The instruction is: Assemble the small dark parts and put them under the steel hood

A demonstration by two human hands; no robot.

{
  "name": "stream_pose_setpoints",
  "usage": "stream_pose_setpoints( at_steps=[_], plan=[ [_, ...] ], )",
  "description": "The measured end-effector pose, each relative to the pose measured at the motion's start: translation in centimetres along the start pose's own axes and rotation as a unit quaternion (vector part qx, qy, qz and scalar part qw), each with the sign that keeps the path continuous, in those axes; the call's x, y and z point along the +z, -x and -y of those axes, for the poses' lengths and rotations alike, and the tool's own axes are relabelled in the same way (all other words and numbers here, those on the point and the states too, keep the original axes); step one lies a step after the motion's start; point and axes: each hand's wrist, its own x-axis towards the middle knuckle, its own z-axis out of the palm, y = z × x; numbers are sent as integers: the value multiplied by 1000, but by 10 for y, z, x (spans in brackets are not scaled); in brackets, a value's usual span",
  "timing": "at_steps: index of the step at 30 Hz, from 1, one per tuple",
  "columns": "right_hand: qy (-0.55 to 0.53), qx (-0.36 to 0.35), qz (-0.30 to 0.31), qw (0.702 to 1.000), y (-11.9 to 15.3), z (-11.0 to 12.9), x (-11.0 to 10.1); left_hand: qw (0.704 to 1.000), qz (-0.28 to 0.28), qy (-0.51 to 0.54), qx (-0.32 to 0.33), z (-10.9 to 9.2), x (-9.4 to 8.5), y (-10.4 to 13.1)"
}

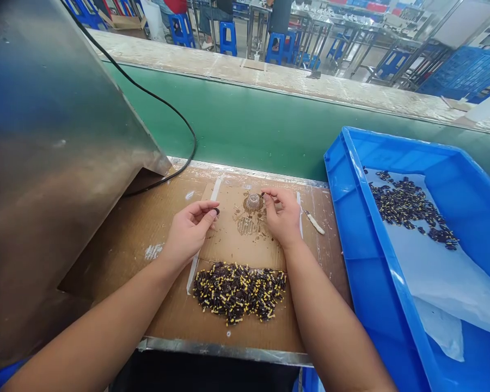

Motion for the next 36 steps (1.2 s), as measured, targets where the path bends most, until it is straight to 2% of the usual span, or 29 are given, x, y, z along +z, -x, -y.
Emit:
stream_pose_setpoints(
  at_steps=[6, 17, 36],
  plan=[
    [23, -43, 23, 999, -3, 7, 1, 1000, -10, -2, -3, -6, 4, 1],
    [25, -62, 50, 997, -6, 8, 6, 1000, -12, -26, 12, -5, 5, 1],
    [47, -51, 40, 997, -6, 9, 6, 1000, -9, -24, 10, -6, 5, 1]
  ],
)
